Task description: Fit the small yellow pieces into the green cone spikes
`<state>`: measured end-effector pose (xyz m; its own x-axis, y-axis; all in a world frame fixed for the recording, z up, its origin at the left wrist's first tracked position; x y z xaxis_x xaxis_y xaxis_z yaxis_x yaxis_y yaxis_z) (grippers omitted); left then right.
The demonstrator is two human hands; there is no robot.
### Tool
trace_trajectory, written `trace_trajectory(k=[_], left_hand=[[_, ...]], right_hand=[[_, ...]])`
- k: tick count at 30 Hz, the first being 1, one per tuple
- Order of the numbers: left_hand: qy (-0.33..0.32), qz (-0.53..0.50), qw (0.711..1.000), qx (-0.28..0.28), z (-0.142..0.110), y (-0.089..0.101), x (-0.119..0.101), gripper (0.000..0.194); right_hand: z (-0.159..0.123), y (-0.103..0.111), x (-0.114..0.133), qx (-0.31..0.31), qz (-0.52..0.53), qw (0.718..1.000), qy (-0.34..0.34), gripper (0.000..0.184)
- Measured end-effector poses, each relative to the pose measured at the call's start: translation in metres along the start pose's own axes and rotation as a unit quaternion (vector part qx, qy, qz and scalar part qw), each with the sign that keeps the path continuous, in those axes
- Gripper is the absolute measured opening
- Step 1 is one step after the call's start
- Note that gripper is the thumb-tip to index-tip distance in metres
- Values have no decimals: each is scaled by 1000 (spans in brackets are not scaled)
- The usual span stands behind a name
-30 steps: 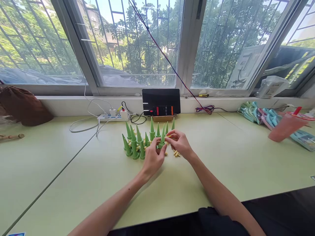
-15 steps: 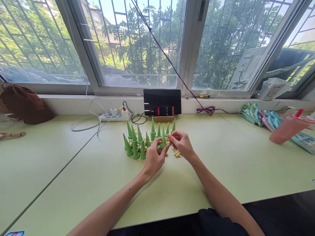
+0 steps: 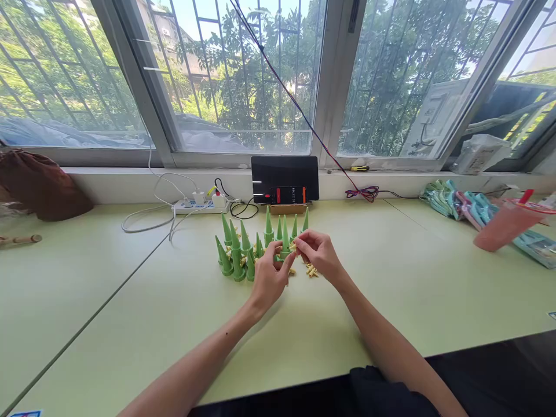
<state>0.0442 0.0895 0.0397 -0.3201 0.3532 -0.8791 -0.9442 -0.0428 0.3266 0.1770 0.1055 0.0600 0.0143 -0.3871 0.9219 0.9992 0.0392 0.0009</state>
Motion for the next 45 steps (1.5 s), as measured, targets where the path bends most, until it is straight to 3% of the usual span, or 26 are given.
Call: trace_trajectory(k=[11,22,32,45], left_hand=[[-8,2,1000,-7,-1,0,-2,47],[-5,-7,1000,-14,-2,4,-5,44],[-6,6,1000,-16,-2,5,-5,46],[4,-129,991,18,-3,-5,-5,45]], right_hand=[[-2,2,7,-16,-76,996,43,27],[-2,3,7,-22,-85,994,62,24],[-6,5,18,-48,-168,978,110,23],[-7,9,22,-71,-172,975,124,24]])
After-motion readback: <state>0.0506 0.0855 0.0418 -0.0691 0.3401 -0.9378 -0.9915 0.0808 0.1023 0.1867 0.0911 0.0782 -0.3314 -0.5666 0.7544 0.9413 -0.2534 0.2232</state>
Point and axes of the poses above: each hand's wrist, its own z-axis towards the middle knuckle, its own y-axis out of the back of the hand, x = y × z, the point moved 10 cm from there along z, towards the middle knuckle, and after that the axes turned 2 degrees about -x, right-handed, at the moved point
